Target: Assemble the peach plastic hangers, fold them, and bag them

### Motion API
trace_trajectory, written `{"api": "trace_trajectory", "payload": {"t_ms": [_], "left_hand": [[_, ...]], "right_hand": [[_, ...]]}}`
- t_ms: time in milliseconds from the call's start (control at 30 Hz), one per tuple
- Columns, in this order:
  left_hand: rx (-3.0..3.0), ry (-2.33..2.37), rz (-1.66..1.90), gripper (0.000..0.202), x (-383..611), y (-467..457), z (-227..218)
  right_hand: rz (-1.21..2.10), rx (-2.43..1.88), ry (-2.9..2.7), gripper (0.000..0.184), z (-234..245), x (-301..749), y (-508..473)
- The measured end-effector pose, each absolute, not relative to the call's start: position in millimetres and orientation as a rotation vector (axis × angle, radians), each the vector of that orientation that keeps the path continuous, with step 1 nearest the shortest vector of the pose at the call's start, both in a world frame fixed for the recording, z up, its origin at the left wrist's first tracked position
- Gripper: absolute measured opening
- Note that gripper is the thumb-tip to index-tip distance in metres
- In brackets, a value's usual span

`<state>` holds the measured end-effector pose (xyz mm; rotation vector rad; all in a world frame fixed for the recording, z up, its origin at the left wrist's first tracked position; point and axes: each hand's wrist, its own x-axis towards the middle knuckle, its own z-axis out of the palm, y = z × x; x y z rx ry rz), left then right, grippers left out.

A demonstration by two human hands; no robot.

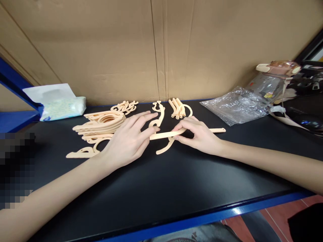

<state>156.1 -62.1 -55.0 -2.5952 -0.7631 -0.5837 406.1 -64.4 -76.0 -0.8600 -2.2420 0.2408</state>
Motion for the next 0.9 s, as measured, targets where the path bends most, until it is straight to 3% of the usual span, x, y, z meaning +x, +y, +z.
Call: {"api": "trace_trajectory", "payload": {"t_ms": [300, 900], "left_hand": [[-2.873, -0.945, -0.638, 0.033, 153.4, -60.4, -59.5], [-2.758, -0.926, -0.537, 0.03, 162.0, -65.8, -61.8]], "right_hand": [[0.077, -0.859, -2.341, 0.013, -78.9, 408.8, -61.4], [0.155, -0.888, -2.398, 0.016, -78.9, 407.3, -60.2]]}}
